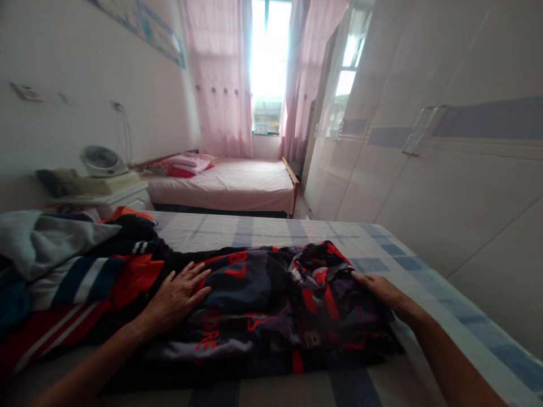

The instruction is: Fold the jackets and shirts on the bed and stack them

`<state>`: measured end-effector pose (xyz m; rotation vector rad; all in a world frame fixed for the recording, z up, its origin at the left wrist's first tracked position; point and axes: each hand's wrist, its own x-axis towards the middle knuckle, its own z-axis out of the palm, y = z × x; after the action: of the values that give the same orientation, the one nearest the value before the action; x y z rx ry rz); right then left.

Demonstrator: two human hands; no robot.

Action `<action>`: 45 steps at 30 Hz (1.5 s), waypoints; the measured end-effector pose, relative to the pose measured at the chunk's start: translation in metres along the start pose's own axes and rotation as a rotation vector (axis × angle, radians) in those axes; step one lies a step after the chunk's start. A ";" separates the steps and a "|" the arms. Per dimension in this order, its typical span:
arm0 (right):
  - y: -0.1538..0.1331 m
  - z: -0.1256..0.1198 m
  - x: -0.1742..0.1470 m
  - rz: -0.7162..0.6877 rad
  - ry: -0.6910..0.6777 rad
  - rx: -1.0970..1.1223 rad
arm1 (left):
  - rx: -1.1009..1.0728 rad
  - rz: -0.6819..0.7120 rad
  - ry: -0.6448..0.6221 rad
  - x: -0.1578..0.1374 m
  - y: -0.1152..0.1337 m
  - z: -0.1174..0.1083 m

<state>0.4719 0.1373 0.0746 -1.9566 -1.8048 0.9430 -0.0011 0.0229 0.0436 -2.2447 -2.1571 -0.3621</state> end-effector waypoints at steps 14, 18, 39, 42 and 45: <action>-0.026 -0.006 -0.017 0.144 -0.170 0.344 | -0.215 0.250 -0.073 -0.005 0.081 0.023; -0.043 0.003 -0.026 0.162 -0.211 0.344 | -0.251 0.247 -0.069 -0.008 0.081 0.012; -0.327 0.126 -0.105 -0.811 0.079 -0.356 | -1.382 -0.175 0.056 -0.071 -0.022 -0.066; -0.341 0.192 -0.121 -1.006 -0.340 -0.230 | -1.394 -0.320 0.190 -0.087 -0.037 -0.064; -0.337 0.225 -0.129 -1.141 -0.621 -0.146 | -1.273 -0.467 0.241 -0.105 -0.049 -0.057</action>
<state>0.0715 0.0192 0.1556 -0.3716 -2.8016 0.9991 -0.0617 -0.0875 0.0731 -1.6483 -2.5816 -2.3994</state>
